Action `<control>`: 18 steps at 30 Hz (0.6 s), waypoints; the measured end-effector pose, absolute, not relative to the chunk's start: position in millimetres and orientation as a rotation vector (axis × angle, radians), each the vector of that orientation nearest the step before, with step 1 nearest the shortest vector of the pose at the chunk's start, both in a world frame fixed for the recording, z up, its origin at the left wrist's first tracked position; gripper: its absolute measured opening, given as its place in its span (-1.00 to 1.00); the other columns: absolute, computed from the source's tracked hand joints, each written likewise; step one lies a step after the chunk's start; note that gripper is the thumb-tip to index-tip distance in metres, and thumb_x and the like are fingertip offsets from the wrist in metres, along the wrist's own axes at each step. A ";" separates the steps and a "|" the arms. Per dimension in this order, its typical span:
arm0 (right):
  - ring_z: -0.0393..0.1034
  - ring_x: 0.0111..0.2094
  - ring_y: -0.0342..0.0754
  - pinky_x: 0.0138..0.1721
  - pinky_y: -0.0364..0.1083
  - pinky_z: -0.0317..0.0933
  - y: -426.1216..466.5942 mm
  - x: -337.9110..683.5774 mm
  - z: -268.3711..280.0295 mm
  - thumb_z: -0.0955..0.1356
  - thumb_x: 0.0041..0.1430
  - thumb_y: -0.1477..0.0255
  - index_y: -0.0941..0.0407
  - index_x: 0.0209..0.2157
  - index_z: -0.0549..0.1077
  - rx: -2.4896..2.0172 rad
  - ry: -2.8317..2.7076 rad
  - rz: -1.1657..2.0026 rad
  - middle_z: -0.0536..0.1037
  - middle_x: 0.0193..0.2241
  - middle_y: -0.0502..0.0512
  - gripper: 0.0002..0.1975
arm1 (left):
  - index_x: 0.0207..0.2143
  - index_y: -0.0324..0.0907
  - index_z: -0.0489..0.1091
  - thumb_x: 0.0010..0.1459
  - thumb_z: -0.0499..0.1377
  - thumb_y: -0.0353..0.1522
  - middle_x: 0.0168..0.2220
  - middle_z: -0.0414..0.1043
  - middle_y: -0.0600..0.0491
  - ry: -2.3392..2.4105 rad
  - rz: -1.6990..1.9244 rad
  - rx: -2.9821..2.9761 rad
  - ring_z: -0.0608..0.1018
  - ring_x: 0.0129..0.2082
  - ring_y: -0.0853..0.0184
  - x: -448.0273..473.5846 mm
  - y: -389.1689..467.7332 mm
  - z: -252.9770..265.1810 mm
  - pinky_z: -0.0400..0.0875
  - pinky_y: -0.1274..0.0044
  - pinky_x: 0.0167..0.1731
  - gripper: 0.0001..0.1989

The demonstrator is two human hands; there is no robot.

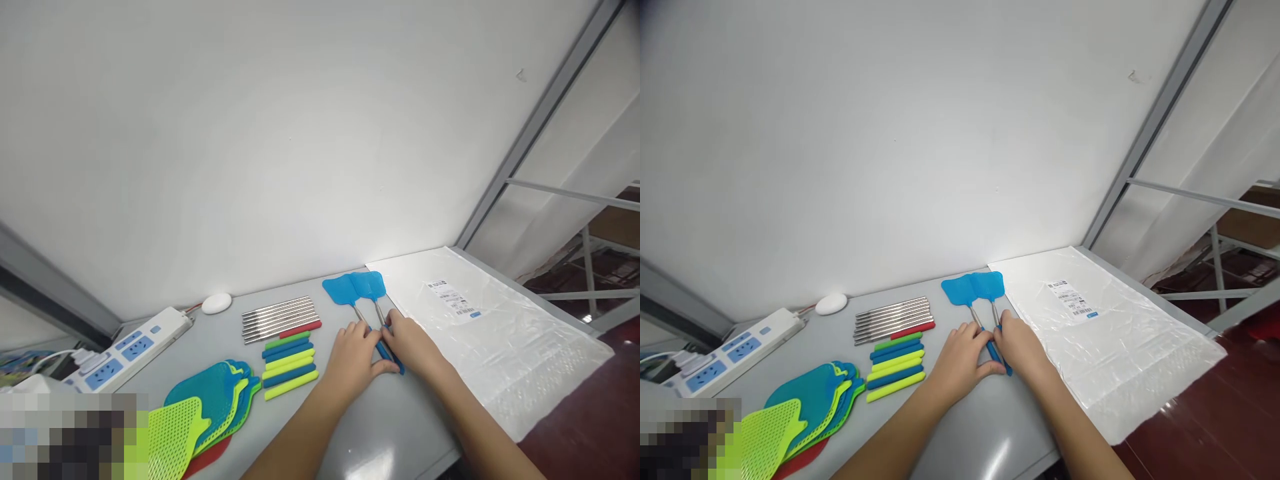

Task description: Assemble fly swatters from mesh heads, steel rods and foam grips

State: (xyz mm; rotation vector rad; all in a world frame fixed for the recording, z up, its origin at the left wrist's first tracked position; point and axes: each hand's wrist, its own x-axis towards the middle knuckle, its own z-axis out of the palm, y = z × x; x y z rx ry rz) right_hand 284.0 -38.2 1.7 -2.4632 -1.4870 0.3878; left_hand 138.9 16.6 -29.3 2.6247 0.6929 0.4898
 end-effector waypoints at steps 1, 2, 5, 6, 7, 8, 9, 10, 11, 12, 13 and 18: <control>0.46 -0.34 0.04 -0.36 -0.10 0.06 -34.3 284.8 1.2 0.20 0.28 0.44 0.18 -0.21 0.34 -2.455 -1.487 0.396 0.55 -0.38 0.22 -0.85 | -0.07 -0.07 0.41 0.07 0.11 0.16 -0.18 0.34 -0.02 0.706 0.490 2.612 0.38 -0.14 0.12 138.8 17.4 -30.0 0.26 0.35 -0.20 -0.41; 0.46 -0.34 0.04 -0.35 -0.10 0.06 -30.7 285.4 0.5 0.20 0.29 0.43 0.18 -0.20 0.34 -2.447 -1.485 0.404 0.55 -0.37 0.22 -0.85 | -0.06 -0.06 0.41 0.06 0.12 0.16 -0.18 0.34 -0.02 0.718 0.490 2.598 0.38 -0.14 0.12 138.8 18.1 -30.9 0.26 0.35 -0.20 -0.40; 0.45 -0.34 0.03 -0.36 -0.11 0.06 -23.6 286.2 -2.3 0.20 0.30 0.41 0.18 -0.16 0.34 -2.426 -1.476 0.426 0.55 -0.39 0.19 -0.82 | -0.02 -0.04 0.39 0.01 0.17 0.16 -0.17 0.34 -0.01 0.742 0.477 2.559 0.37 -0.15 0.12 139.0 19.3 -33.2 0.25 0.34 -0.20 -0.38; 0.45 -0.35 0.03 -0.37 -0.11 0.06 -22.6 286.2 -3.3 0.19 0.31 0.41 0.17 -0.15 0.34 -2.421 -1.469 0.432 0.54 -0.41 0.18 -0.82 | -0.02 -0.04 0.39 0.01 0.18 0.15 -0.17 0.34 -0.01 0.748 0.473 2.544 0.37 -0.15 0.12 138.9 19.5 -33.7 0.25 0.34 -0.20 -0.38; 0.45 -0.37 0.02 -0.38 -0.11 0.05 -22.1 286.1 -4.3 0.18 0.31 0.41 0.17 -0.15 0.34 -2.418 -1.461 0.438 0.54 -0.43 0.16 -0.81 | -0.01 -0.03 0.39 0.01 0.18 0.14 -0.18 0.34 0.00 0.751 0.470 2.527 0.37 -0.16 0.13 138.6 19.5 -33.8 0.24 0.34 -0.20 -0.39; 0.44 -0.39 0.02 -0.39 -0.11 0.05 -22.1 286.1 -5.3 0.18 0.32 0.40 0.16 -0.14 0.34 -2.417 -1.451 0.443 0.53 -0.45 0.14 -0.80 | -0.01 -0.03 0.38 0.02 0.18 0.13 -0.18 0.34 0.00 0.752 0.469 2.510 0.37 -0.16 0.13 138.3 19.5 -33.6 0.24 0.34 -0.20 -0.40; 0.44 -0.41 0.01 -0.40 -0.11 0.05 -22.4 286.1 -6.4 0.17 0.32 0.40 0.16 -0.13 0.33 -2.416 -1.440 0.447 0.52 -0.47 0.12 -0.79 | 0.00 -0.02 0.38 0.04 0.18 0.12 -0.18 0.34 0.00 0.752 0.467 2.493 0.37 -0.16 0.13 138.0 19.4 -33.0 0.24 0.34 -0.19 -0.41; 0.43 -0.42 0.01 -0.40 -0.11 0.05 -22.9 286.3 -7.4 0.17 0.32 0.40 0.16 -0.10 0.33 -2.415 -1.429 0.451 0.51 -0.49 0.10 -0.78 | 0.00 -0.02 0.38 0.05 0.18 0.11 -0.18 0.34 0.01 0.752 0.462 2.480 0.37 -0.15 0.14 137.6 19.3 -32.2 0.23 0.34 -0.19 -0.42; 0.43 -0.43 0.01 -0.41 -0.12 0.05 -23.4 286.7 -8.5 0.16 0.32 0.39 0.16 -0.08 0.32 -2.411 -1.421 0.458 0.50 -0.50 0.09 -0.77 | 0.00 -0.02 0.37 0.06 0.18 0.10 -0.17 0.34 0.01 0.752 0.453 2.470 0.37 -0.15 0.14 137.3 19.1 -31.1 0.23 0.34 -0.18 -0.43; 0.43 -0.43 0.01 -0.41 -0.12 0.05 -23.9 287.2 -9.5 0.16 0.33 0.38 0.16 -0.06 0.32 -2.405 -1.415 0.467 0.49 -0.51 0.08 -0.76 | 0.00 -0.03 0.37 0.07 0.20 0.08 -0.17 0.34 0.00 0.756 0.443 2.462 0.37 -0.15 0.13 137.1 18.9 -29.8 0.23 0.33 -0.18 -0.44; 0.43 -0.43 0.01 -0.41 -0.12 0.05 -24.5 287.8 -10.5 0.17 0.33 0.38 0.16 -0.04 0.31 -2.395 -1.414 0.480 0.49 -0.51 0.07 -0.75 | 0.01 -0.04 0.36 0.07 0.21 0.06 -0.16 0.34 0.00 0.763 0.434 2.456 0.37 -0.14 0.13 137.0 18.8 -28.5 0.23 0.33 -0.17 -0.45; 0.44 -0.45 0.01 -0.43 -0.12 0.06 -26.5 291.0 -13.8 0.16 0.34 0.34 0.14 -0.01 0.32 -2.349 -1.429 0.543 0.50 -0.51 0.06 -0.72 | 0.06 -0.07 0.30 0.06 0.26 -0.01 -0.12 0.35 -0.01 0.788 0.416 2.430 0.36 -0.14 0.12 137.9 18.2 -23.6 0.23 0.30 -0.14 -0.42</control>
